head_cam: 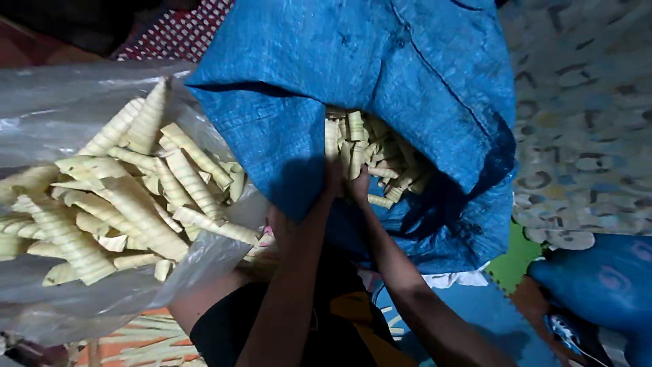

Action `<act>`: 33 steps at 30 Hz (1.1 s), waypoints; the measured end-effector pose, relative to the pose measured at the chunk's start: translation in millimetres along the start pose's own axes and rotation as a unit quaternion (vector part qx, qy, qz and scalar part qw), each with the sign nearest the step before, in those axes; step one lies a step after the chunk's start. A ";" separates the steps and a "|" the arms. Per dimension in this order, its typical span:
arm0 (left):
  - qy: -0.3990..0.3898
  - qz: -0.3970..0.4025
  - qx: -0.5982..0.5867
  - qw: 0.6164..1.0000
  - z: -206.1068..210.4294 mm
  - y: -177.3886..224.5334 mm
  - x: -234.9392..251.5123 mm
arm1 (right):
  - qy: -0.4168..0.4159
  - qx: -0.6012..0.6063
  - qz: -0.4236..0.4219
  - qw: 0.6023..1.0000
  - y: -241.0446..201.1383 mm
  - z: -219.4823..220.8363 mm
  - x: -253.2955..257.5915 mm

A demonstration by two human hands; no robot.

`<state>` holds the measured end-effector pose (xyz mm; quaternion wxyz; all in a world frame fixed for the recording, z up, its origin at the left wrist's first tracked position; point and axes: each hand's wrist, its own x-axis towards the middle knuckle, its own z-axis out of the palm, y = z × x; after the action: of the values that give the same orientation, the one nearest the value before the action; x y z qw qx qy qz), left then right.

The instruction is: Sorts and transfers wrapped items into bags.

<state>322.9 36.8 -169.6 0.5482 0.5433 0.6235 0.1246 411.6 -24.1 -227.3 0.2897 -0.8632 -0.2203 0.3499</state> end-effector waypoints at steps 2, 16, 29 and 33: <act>-0.035 -0.065 -0.028 0.997 -16.1 30.6 -2.6 | -0.022 -0.028 -0.041 0.999 -2.3 4.8 2.4; -0.129 -0.161 -0.137 0.969 -19.3 -0.2 18.5 | -0.268 0.116 0.187 0.938 -9.8 -32.0 15.2; -0.285 0.018 -0.163 0.944 -75.9 18.5 -129.8 | -0.157 0.174 -0.030 0.972 -36.6 -181.0 -140.1; -0.074 0.095 -0.024 0.992 -143.1 8.3 -190.0 | -0.075 0.247 -0.127 0.958 -53.5 -174.0 -167.2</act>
<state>173.8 -51.7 -6.6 0.5919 0.5943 0.5232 0.1505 419.4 -142.4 -10.4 0.5185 -0.7009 -0.2558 0.4176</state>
